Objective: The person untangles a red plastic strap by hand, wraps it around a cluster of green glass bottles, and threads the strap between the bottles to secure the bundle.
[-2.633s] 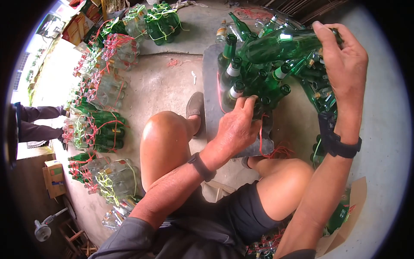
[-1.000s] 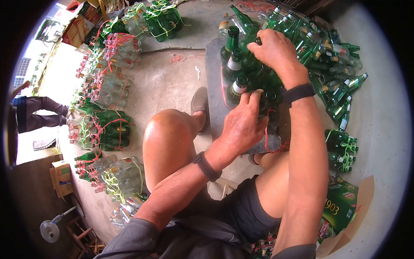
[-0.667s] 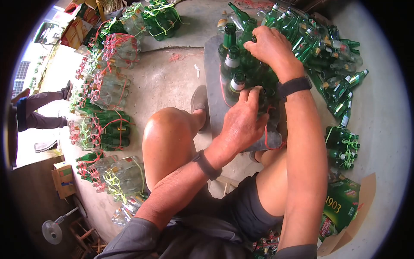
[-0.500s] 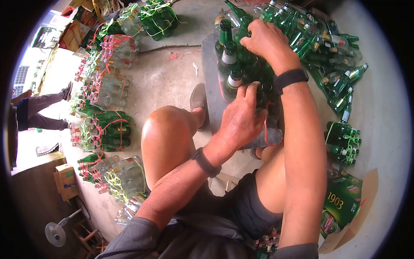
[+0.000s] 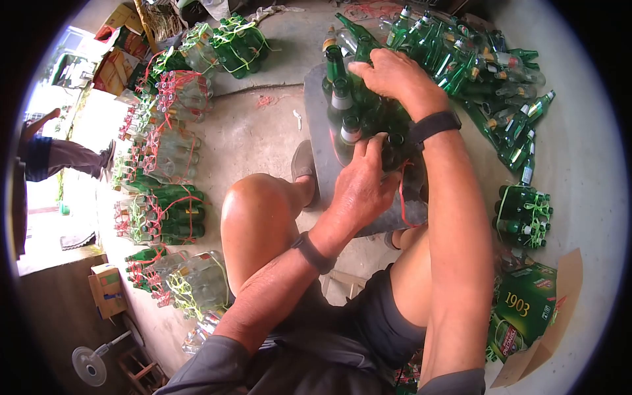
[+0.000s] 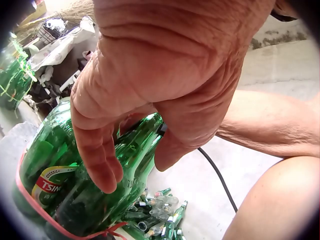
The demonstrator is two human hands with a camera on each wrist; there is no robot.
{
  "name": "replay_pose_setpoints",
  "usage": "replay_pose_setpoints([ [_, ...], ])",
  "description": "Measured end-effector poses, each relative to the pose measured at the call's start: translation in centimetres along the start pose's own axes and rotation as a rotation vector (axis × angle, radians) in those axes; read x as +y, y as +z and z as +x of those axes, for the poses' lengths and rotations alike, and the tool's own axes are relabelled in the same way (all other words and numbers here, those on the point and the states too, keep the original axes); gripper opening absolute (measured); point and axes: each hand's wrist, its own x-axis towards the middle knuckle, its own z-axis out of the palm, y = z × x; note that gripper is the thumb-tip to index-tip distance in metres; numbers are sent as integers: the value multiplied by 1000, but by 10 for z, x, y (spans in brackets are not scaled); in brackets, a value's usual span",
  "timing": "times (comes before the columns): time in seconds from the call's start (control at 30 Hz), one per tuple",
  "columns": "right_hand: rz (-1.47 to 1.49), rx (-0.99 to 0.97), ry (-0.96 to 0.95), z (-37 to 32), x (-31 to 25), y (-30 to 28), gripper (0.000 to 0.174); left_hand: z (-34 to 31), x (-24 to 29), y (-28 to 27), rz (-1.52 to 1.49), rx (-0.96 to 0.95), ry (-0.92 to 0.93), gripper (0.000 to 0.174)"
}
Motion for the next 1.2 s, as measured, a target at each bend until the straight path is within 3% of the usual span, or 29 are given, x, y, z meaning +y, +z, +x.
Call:
replay_pose_setpoints([
  [0.43, 176, 143, -164, -1, 9, 6, 33, 1, -3, -1, 11, -25, -20, 67],
  [0.63, 7, 216, -76, -13, 4, 12, 44, -1, -5, -3, 2, -37, 3, 68],
  [0.77, -21, 289, -128, -35, 0, -17, 37, -4, -13, -2, 49, 17, 93, 68],
  [0.93, 7, 341, -243, -69, 27, -53, 23, -3, -25, -6, 46, 3, 69, 64],
  [1.03, 14, 197, -105, -103, 37, -65, 17, -4, -29, -11, 103, 4, 102, 60],
  [1.1, 29, -61, 59, -122, 42, -64, 16, -3, -33, -12, 80, 16, 108, 57],
  [1.13, 4, -86, 133, -131, 40, -62, 14, -2, -34, -13, 90, 2, 121, 59],
  [1.2, -47, -153, 97, -137, 54, -42, 15, -2, -38, -14, 99, -12, 134, 61],
])
